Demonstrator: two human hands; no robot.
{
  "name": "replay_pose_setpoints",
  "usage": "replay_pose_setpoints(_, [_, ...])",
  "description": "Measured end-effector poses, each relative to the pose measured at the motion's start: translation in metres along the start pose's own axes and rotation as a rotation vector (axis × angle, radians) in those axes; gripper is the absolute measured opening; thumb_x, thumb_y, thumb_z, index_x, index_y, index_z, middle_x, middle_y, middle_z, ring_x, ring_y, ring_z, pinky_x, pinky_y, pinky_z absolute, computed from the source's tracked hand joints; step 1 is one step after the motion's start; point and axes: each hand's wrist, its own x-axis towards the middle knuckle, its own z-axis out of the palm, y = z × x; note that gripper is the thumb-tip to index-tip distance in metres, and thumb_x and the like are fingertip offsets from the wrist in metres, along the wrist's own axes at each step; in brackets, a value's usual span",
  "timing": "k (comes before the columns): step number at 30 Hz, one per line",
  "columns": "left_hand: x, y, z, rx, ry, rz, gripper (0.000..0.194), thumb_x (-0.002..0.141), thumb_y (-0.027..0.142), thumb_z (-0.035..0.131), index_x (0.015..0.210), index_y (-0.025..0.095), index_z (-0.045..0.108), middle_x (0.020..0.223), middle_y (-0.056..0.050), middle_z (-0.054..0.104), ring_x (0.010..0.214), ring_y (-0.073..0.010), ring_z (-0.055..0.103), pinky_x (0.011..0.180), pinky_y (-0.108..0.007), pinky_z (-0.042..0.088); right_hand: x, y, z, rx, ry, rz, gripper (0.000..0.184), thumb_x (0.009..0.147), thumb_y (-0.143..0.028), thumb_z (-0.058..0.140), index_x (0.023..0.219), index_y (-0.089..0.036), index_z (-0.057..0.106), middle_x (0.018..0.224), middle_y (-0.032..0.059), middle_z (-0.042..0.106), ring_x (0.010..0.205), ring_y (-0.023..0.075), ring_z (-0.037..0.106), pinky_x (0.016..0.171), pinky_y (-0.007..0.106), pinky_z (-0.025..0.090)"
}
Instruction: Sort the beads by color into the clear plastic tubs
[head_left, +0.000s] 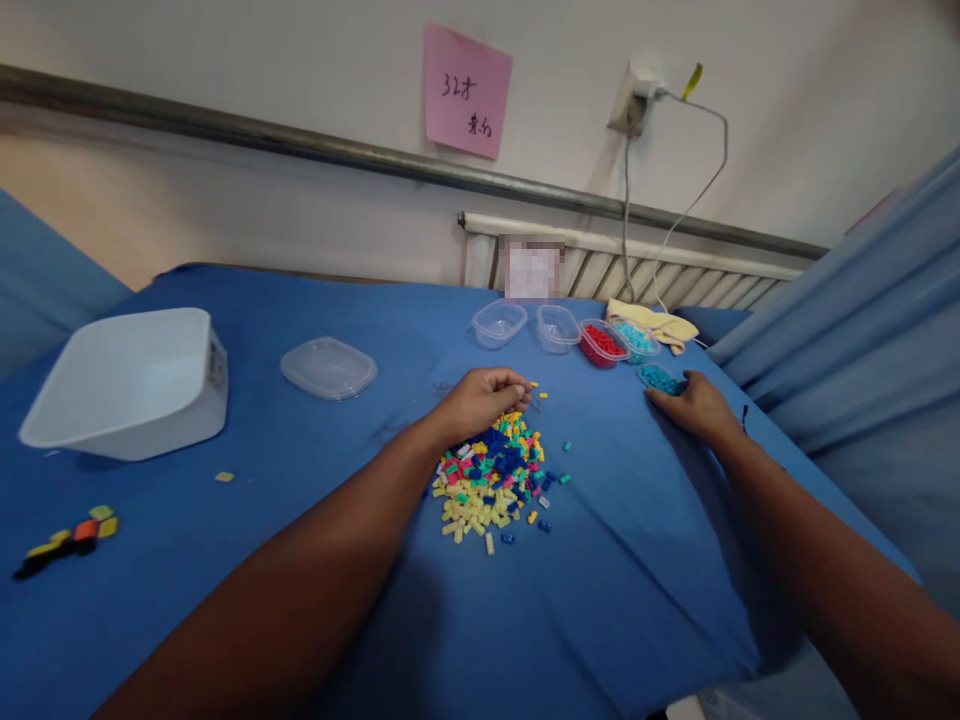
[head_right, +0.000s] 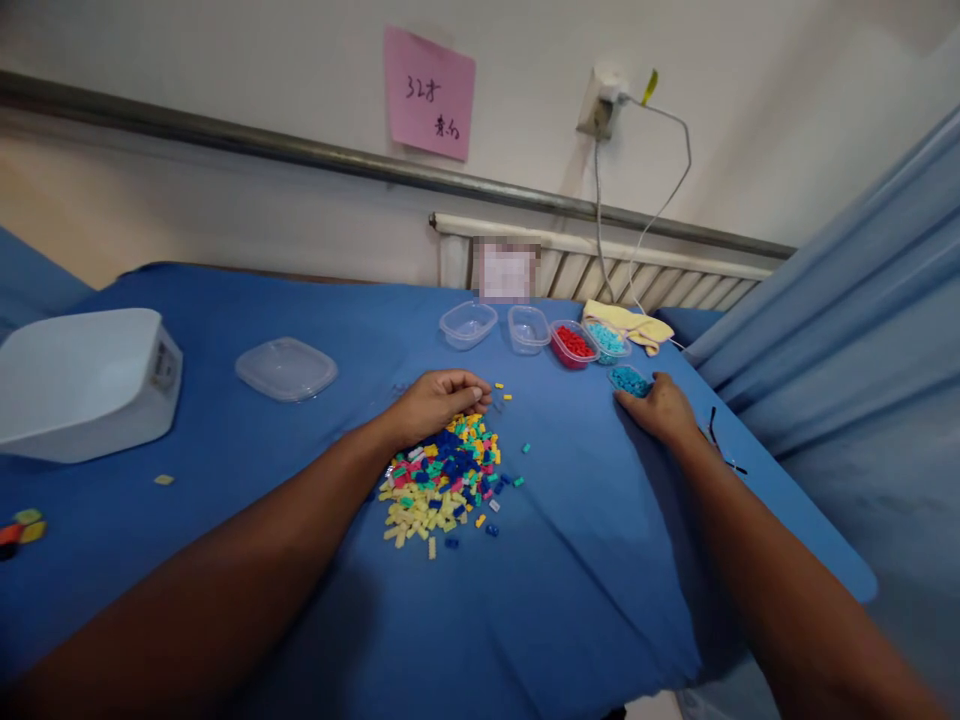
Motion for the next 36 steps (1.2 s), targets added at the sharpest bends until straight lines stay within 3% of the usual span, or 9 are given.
replay_pose_setpoints(5, [0.0,0.0,-0.001,-0.061,0.03,0.008,0.024,0.088,0.032,0.086,0.098,0.012,0.078,0.098,-0.01,0.081,0.084,-0.015,0.075,0.083,-0.027,0.056,-0.051,-0.006,0.005,0.021,0.005,-0.152,0.105,0.093,-0.07,0.069,0.168,-0.001,0.043,0.159,0.0318,0.061,0.143,0.0442,0.065,0.119,0.054,0.052])
replay_pose_setpoints(9, [0.001,-0.001,-0.003,-0.129,0.067,0.015,0.039,0.092,0.049,0.085,0.103,0.012,0.077,0.107,-0.013,0.081,0.093,-0.0185,0.078,0.085,-0.03,0.057,-0.087,-0.026,0.001,0.073,0.038,-0.467,0.1,0.093,-0.073,0.07,0.165,-0.008,0.049,0.153,0.0288,0.067,0.138,0.0455,0.069,0.115,0.061,0.057])
replay_pose_setpoints(14, [0.0,0.003,-0.007,-0.202,0.069,0.001,0.045,0.095,0.054,0.082,0.104,0.01,0.077,0.108,-0.017,0.08,0.092,-0.0211,0.078,0.086,-0.032,0.058,-0.109,-0.076,-0.024,0.035,0.086,-0.907,0.086,0.098,-0.063,0.071,0.164,-0.012,0.049,0.154,0.0288,0.067,0.139,0.0458,0.069,0.111,0.066,0.059])
replay_pose_setpoints(21, [-0.006,0.014,-0.013,-0.303,0.11,-0.026,0.031,0.111,0.038,0.063,0.105,0.01,0.076,0.106,-0.015,0.079,0.091,-0.0186,0.078,0.087,-0.03,0.058,-0.128,-0.151,-0.063,-0.19,0.137,-1.355,0.072,0.102,-0.035,0.07,0.161,-0.001,0.046,0.148,0.033,0.067,0.136,0.0456,0.067,0.113,0.065,0.058])
replay_pose_setpoints(27, [-0.006,0.012,-0.007,-0.33,0.117,-0.048,0.037,0.113,0.041,0.062,0.1,0.01,0.077,0.095,-0.011,0.076,0.081,-0.014,0.071,0.078,-0.025,0.054,-0.142,-0.189,-0.072,-0.435,0.168,-1.547,0.059,0.103,-0.009,0.052,0.16,0.005,0.049,0.153,0.0337,0.063,0.141,0.0445,0.062,0.113,0.061,0.057])
replay_pose_setpoints(30, [-0.005,0.011,-0.005,-0.345,0.122,-0.048,0.041,0.113,0.044,0.06,0.1,0.009,0.077,0.09,-0.009,0.073,0.076,-0.0127,0.067,0.074,-0.024,0.052,-0.146,-0.198,-0.075,-0.542,0.215,-1.582,0.06,0.103,-0.008,0.05,0.161,0.007,0.048,0.159,0.0349,0.058,0.145,0.0454,0.059,0.113,0.06,0.057])
replay_pose_setpoints(36, [-0.008,0.011,-0.002,-0.372,0.103,-0.016,0.038,0.113,0.042,0.059,0.098,0.009,0.071,0.087,-0.006,0.07,0.073,-0.0131,0.065,0.072,-0.025,0.049,-0.15,-0.207,-0.09,-0.669,0.325,-1.683,0.06,0.102,-0.012,0.05,0.159,0.008,0.05,0.152,0.0322,0.066,0.138,0.0441,0.064,0.105,0.056,0.062])
